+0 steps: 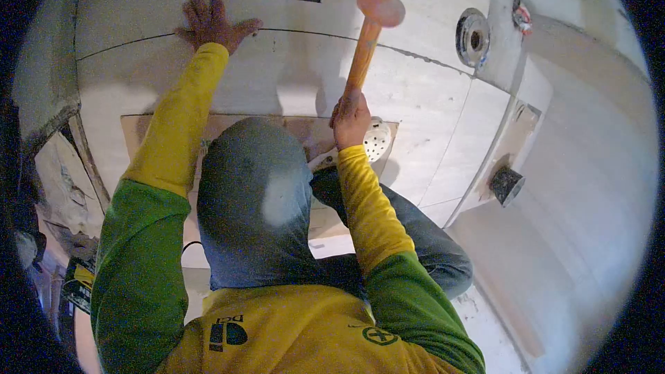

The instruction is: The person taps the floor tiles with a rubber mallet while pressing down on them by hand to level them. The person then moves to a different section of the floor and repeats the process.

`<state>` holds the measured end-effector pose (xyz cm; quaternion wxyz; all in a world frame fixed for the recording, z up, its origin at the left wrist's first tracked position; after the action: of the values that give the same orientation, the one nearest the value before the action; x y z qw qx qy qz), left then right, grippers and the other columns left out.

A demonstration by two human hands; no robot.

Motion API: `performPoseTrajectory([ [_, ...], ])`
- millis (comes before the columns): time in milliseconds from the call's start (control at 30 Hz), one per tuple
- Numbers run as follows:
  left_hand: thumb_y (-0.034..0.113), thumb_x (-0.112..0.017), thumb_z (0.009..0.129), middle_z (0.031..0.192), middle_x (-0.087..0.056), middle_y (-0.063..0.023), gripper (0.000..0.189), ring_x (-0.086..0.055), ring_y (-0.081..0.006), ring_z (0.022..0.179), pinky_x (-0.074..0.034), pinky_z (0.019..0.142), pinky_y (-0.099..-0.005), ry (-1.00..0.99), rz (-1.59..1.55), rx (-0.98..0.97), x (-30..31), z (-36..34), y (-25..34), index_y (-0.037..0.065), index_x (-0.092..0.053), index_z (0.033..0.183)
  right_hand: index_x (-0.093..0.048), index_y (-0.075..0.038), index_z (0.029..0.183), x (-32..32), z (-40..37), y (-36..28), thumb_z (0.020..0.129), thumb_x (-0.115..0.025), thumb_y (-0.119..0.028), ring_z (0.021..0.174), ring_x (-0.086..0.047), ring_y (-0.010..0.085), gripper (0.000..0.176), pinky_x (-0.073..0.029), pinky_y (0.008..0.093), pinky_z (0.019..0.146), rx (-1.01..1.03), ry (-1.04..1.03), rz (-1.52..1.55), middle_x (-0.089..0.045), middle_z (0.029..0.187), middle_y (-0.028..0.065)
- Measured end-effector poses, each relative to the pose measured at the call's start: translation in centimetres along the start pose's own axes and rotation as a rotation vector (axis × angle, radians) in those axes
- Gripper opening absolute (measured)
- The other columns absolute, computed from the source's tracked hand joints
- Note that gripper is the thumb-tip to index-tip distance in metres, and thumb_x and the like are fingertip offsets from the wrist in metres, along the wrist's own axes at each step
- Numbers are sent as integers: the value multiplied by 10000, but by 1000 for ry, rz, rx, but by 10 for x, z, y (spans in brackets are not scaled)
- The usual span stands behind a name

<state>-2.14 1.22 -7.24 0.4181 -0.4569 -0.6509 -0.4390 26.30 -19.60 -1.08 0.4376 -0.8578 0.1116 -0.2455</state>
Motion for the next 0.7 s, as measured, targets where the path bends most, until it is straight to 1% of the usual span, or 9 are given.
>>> performPoseTrajectory([
  [67,811,-663,606,1623,-38,-179,1241,42,-382,1493,-20,1072,-753,21,-11,-11,0,-1,1,194,-164,1560,-519,-68,706,5,4,15,996,-385,-582,449,-499,128,606,-403,289,411,62,9,-18,-519,576,40],
  [133,809,-667,605,1623,-42,-182,1240,38,-388,1492,-20,1070,-755,1,-5,-1,4,0,2,189,-173,1558,-509,-73,692,12,26,58,1005,-405,-543,456,-488,96,575,-387,274,406,-42,-52,-448,-506,578,20],
  [267,816,-663,602,1622,-40,-184,1246,29,-394,1491,-26,1073,-752,4,-30,6,6,-3,2,182,-175,1557,-577,-6,755,9,10,21,995,-352,-596,574,-581,257,675,-475,391,581,-161,-6,-244,-567,604,122],
  [300,817,-662,603,1623,-35,-183,1251,28,-395,1491,-29,1076,-748,2,-21,7,5,-3,2,181,-166,1559,-572,-7,743,11,10,22,981,-334,-639,561,-574,266,716,-474,397,575,-71,19,-235,-557,585,124],
  [400,813,-664,605,1624,-25,-183,1258,29,-396,1492,-38,1082,-742,-5,-4,10,7,-2,5,179,-150,1562,-548,-23,725,16,23,40,981,-341,-639,502,-537,190,699,-443,349,491,49,38,-502,-512,559,72],
  [433,808,-669,606,1624,-20,-182,1260,31,-398,1492,-43,1084,-739,-13,6,13,8,-3,6,179,-144,1563,-564,-2,758,21,30,58,989,-346,-617,542,-566,227,692,-452,374,517,-132,-13,-499,-528,577,114],
  [567,811,-665,606,1625,-11,-181,1263,38,-400,1491,-51,1082,-740,-50,56,27,8,0,5,181,-136,1565,-584,18,779,16,13,38,995,-348,-592,607,-581,277,689,-466,405,587,-237,-16,-281,-555,622,157],
  [633,812,-658,616,1624,-10,-186,1252,30,-404,1490,-67,1082,-738,-59,35,32,12,-1,6,180,-138,1564,-573,-5,736,20,18,48,989,-338,-618,563,-565,241,703,-458,392,556,25,89,-340,-541,586,121],
  [700,811,-656,617,1623,-15,-189,1249,24,-408,1489,-70,1085,-736,-62,52,40,12,-1,7,179,-141,1563,-564,-19,739,20,25,50,990,-344,-615,543,-553,204,683,-448,375,530,-54,34,-396,-519,573,88],
])
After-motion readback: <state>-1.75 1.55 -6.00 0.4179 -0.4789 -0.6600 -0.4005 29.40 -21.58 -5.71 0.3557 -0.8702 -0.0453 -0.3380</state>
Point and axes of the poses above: each hand's wrist, its own z-axis towards the middle knuckle, its own x-axis out of the back of the hand, y = z × x, the point moved 7 cm from there along z, towards the middle knuckle
